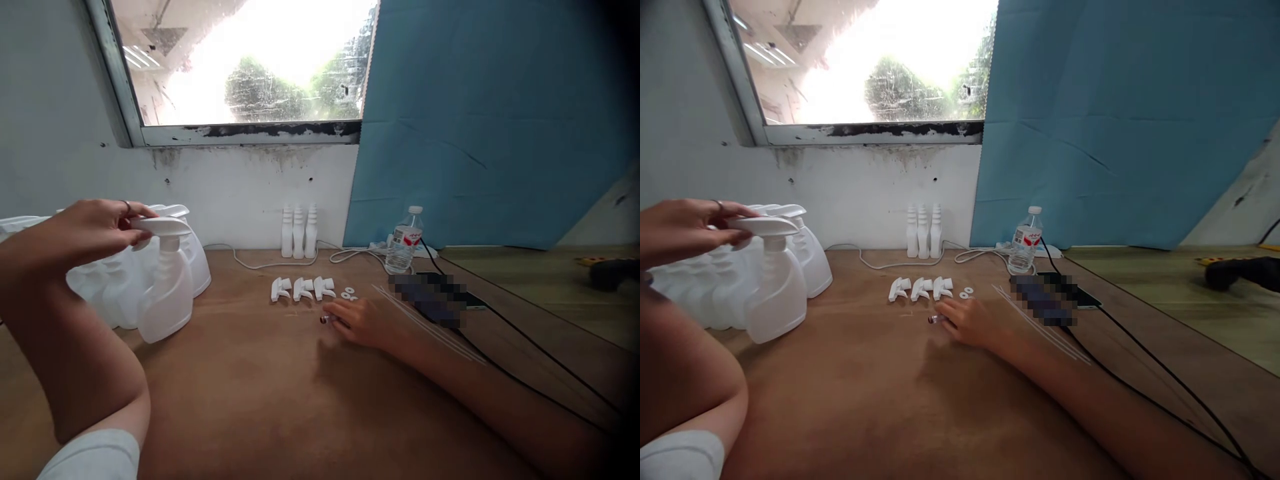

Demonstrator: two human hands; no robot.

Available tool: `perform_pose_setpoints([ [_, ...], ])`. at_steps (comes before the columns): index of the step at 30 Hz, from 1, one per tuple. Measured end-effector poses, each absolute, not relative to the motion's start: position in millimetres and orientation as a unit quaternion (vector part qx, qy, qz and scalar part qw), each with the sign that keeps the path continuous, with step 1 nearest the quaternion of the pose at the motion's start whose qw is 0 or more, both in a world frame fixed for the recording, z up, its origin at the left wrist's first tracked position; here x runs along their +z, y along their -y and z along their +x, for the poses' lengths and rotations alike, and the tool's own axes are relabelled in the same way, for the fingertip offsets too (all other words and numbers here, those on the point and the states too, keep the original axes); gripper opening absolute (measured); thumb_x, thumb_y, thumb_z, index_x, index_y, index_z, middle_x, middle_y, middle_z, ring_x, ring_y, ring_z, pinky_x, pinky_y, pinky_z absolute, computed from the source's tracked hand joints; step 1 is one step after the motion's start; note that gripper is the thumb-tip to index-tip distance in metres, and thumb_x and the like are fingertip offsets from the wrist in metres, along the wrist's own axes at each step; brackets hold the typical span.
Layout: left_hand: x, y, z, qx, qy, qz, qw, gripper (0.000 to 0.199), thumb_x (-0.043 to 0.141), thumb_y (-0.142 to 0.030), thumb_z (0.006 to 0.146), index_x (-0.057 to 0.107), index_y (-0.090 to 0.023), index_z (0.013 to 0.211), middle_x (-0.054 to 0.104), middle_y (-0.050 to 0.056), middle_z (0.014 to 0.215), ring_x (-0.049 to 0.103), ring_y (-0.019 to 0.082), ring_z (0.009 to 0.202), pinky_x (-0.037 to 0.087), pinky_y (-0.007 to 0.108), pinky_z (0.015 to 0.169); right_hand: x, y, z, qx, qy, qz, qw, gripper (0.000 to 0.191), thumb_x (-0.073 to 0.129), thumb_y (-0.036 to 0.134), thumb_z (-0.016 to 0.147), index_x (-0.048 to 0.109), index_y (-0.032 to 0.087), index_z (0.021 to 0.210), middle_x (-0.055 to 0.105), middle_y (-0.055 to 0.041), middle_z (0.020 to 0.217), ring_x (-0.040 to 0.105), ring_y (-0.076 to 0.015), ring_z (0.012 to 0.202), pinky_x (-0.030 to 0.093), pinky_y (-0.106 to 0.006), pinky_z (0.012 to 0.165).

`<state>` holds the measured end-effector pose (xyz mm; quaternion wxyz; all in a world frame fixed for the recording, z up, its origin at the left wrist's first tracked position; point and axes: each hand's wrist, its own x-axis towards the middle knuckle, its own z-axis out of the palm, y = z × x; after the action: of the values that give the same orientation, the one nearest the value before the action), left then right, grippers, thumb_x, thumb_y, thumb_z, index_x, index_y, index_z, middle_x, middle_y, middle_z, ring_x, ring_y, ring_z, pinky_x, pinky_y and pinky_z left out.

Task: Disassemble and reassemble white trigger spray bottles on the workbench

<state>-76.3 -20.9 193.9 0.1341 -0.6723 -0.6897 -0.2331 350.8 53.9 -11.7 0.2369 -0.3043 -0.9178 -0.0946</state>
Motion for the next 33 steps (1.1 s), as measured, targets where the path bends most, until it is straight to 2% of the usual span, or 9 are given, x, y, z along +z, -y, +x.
perform_pose_setpoints([
  [3,195,21,-48,-0.22,0.649,-0.714,0.145,0.042,0.055,-0.035,0.078,0.065,-0.024,0.117,0.071,-0.005,0.08,0.06,0.013,0.069,0.041,0.02,0.063,25,-46,334,-0.085,0.894,-0.314,0.308,0.021,0.047,0.019,0.087,0.063,0.019,0.099,0.067,-0.0022,0.071,0.057,-0.013,0.057,0.038,-0.026,0.057],
  [6,192,20,-15,-0.245,0.501,-0.809,0.187,0.041,0.05,-0.03,0.081,0.065,-0.023,0.118,0.071,-0.001,0.09,0.061,0.014,0.073,0.044,0.023,0.068,70,-34,311,-0.005,0.852,-0.323,0.412,0.017,0.056,0.031,0.088,0.063,0.019,0.098,0.05,0.0057,0.055,0.041,-0.0072,0.046,0.033,-0.021,0.051],
  [8,188,20,8,-0.253,0.433,-0.84,0.21,0.04,0.046,-0.027,0.085,0.063,-0.028,0.12,0.068,0.0,0.099,0.06,0.014,0.072,0.045,0.026,0.068,97,-26,296,0.051,0.839,-0.324,0.435,0.036,0.065,0.041,0.083,0.058,0.021,0.112,0.047,0.0077,0.059,0.034,-0.0058,0.045,0.031,-0.02,0.048],
  [12,178,19,50,-0.245,0.389,-0.851,0.254,0.039,0.04,-0.024,0.091,0.059,-0.035,0.123,0.064,0.001,0.1,0.061,0.016,0.076,0.047,0.031,0.072,127,-17,278,0.075,0.839,-0.297,0.45,0.062,0.077,0.047,0.07,0.054,0.023,0.123,0.053,0.0052,0.072,0.038,-0.0053,0.048,0.035,-0.021,0.049],
  [17,169,20,77,-0.269,0.348,-0.866,0.239,0.035,0.041,-0.028,0.095,0.053,-0.035,0.127,0.062,0.002,0.103,0.06,0.021,0.099,0.048,0.035,0.085,131,-12,282,-0.04,0.829,-0.319,0.458,0.028,0.074,0.04,0.075,0.062,0.021,0.093,0.056,0.0034,0.068,0.045,-0.0083,0.055,0.036,-0.023,0.053],
  [21,171,9,75,-0.33,0.357,-0.849,0.208,0.048,0.049,-0.041,0.092,0.04,-0.031,0.138,0.058,0.004,0.119,0.059,0.021,0.102,0.049,0.034,0.086,138,-14,298,-0.061,0.794,-0.363,0.483,0.026,0.075,0.037,0.073,0.056,0.02,0.08,0.052,0.0036,0.063,0.045,-0.0091,0.053,0.033,-0.023,0.049],
  [26,171,-23,54,-0.309,0.37,-0.864,0.145,0.077,0.064,-0.058,0.077,0.037,-0.025,0.141,0.058,0.009,0.123,0.058,0.024,0.102,0.049,0.034,0.085,156,-20,317,0.087,0.702,-0.359,0.608,0.028,0.071,0.036,0.077,0.048,0.021,0.076,0.055,0.0027,0.061,0.039,-0.007,0.043,0.028,-0.023,0.039],
  [30,167,-39,46,-0.284,0.414,-0.858,0.11,0.067,0.062,-0.06,0.077,0.048,-0.025,0.132,0.065,0.006,0.101,0.062,0.022,0.086,0.05,0.032,0.076,162,-21,322,0.233,0.663,-0.323,0.634,0.019,0.065,0.028,0.082,0.047,0.021,0.079,0.056,0.004,0.057,0.021,-0.0029,0.034,0.017,-0.023,0.032],
  [33,166,-42,48,-0.309,0.415,-0.846,0.129,0.059,0.063,-0.056,0.077,0.052,-0.023,0.124,0.065,0.003,0.089,0.062,0.02,0.079,0.05,0.032,0.074,160,-22,322,0.231,0.665,-0.342,0.623,0.021,0.069,0.031,0.08,0.052,0.019,0.079,0.057,0.003,0.059,0.025,-0.0028,0.035,0.019,-0.022,0.03],
])
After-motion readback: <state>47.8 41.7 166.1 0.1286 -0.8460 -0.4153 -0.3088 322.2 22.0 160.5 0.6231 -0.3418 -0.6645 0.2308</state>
